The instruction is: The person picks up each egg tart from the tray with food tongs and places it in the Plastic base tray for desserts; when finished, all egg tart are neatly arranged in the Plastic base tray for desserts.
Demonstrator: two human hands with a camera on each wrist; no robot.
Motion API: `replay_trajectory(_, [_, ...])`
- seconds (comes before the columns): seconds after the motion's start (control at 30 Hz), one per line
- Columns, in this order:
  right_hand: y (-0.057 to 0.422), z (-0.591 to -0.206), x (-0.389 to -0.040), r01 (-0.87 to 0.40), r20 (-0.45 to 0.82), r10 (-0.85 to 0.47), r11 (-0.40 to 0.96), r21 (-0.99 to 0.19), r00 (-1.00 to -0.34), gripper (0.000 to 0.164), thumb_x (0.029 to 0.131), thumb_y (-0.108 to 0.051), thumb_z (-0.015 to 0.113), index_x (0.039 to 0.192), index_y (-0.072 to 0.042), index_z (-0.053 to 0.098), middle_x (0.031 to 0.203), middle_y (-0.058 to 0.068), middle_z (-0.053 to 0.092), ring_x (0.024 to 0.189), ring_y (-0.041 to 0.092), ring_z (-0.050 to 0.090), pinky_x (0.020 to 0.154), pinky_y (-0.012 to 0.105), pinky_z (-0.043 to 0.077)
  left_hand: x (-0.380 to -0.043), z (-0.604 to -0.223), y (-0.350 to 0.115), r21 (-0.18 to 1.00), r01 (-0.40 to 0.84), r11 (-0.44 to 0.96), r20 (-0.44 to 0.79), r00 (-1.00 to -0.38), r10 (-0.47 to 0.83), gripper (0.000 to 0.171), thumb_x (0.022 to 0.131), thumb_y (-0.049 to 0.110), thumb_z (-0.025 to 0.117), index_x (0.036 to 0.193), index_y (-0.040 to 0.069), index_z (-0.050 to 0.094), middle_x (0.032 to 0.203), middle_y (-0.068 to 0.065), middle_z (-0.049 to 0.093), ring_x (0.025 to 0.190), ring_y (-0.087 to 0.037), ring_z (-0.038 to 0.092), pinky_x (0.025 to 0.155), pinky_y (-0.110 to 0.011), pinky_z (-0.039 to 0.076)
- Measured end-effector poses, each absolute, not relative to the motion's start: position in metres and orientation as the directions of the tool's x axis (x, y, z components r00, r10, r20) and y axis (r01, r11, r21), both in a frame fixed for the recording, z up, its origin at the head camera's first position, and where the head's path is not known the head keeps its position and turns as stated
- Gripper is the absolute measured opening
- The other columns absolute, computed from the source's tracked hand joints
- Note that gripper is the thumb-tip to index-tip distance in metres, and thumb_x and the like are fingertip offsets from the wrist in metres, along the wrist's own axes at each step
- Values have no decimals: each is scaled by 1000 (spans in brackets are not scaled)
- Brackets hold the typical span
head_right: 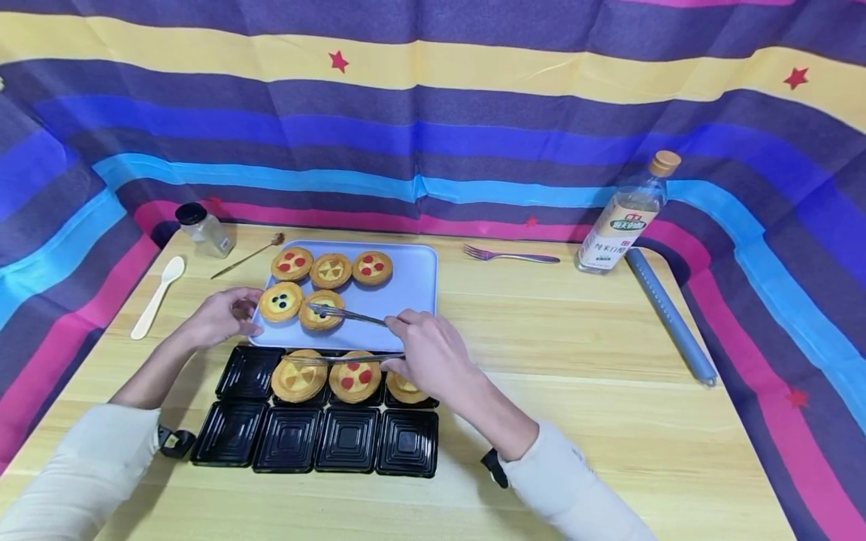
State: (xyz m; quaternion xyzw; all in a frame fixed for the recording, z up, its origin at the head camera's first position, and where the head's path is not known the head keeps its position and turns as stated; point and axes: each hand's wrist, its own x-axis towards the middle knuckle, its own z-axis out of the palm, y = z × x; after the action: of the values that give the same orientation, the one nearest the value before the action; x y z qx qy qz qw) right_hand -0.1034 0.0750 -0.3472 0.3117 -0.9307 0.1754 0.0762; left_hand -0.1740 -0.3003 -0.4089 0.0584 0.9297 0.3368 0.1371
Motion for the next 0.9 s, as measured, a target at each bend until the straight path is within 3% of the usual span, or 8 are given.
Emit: replay_trajectory(0.9, [58,-368,-136,-470,152,-445,845,-255,-883,61,71,-36,81,121,-4,64,105,10,68,90,26,67,76,37,56,-172,-407,-301,645,26,764,-210,-955,210,67,72,3,74,132,-8,46,110,-22,59,98,-31,56,75,-28,46])
